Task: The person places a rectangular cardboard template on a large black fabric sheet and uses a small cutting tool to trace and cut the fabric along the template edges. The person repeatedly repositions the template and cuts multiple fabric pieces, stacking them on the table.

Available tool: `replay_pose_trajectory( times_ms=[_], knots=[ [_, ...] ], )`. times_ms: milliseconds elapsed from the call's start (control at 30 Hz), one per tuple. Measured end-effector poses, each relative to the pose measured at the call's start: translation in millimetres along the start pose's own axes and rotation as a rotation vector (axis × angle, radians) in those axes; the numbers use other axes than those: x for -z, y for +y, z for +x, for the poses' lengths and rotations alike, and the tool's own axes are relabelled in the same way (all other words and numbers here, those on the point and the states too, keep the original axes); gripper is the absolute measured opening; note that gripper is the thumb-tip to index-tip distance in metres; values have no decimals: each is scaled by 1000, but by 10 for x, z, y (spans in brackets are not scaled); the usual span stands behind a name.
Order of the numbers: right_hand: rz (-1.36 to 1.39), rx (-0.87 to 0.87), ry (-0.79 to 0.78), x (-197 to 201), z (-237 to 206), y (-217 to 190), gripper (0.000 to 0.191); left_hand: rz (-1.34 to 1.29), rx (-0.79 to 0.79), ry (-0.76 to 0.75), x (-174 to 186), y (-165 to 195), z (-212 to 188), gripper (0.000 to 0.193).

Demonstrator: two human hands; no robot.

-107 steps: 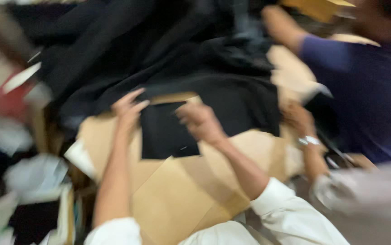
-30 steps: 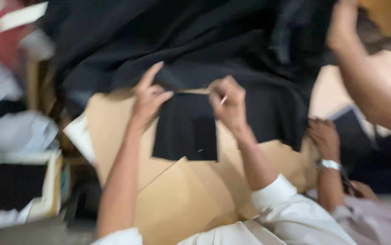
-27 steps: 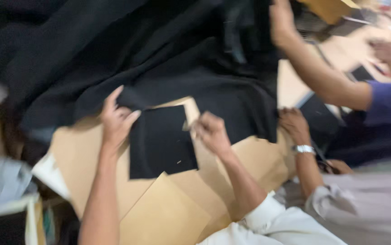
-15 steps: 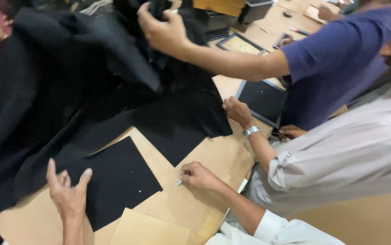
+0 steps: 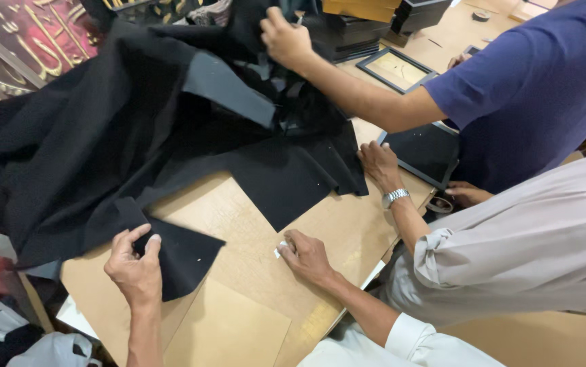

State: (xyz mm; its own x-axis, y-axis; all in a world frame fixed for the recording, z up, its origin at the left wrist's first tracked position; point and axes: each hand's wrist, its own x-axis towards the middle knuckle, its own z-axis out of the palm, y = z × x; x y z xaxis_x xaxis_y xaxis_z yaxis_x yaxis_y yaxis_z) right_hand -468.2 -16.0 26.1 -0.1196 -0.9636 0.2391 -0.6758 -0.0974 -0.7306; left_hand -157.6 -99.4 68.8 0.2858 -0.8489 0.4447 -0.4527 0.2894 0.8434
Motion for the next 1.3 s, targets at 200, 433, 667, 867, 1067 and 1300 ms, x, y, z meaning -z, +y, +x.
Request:
replay_pose_trajectory(
  times_ms=[200, 433, 667, 867, 1067, 1300],
  knots=[
    [35, -15, 31, -50, -48, 126, 28, -47, -202, -13, 107, 896, -216, 27],
    [91, -7, 63, -101, -122, 297, 23, -801, 126, -169, -92, 204, -465, 35],
    [200, -92, 32, -94, -134, 296, 20, -523, 338, -23, -334, -718, -888, 36],
    [656, -296, 128, 41, 260, 84, 23, -144, 289, -14, -348, -694, -928, 33],
    [594, 209, 314, 501, 1444, -23, 25, -89, 343, -7, -311, -597, -899, 28],
    [331, 89, 222, 1417, 3153, -427, 76, -100, 108, 14, -321, -630, -842, 26]
  ],
)
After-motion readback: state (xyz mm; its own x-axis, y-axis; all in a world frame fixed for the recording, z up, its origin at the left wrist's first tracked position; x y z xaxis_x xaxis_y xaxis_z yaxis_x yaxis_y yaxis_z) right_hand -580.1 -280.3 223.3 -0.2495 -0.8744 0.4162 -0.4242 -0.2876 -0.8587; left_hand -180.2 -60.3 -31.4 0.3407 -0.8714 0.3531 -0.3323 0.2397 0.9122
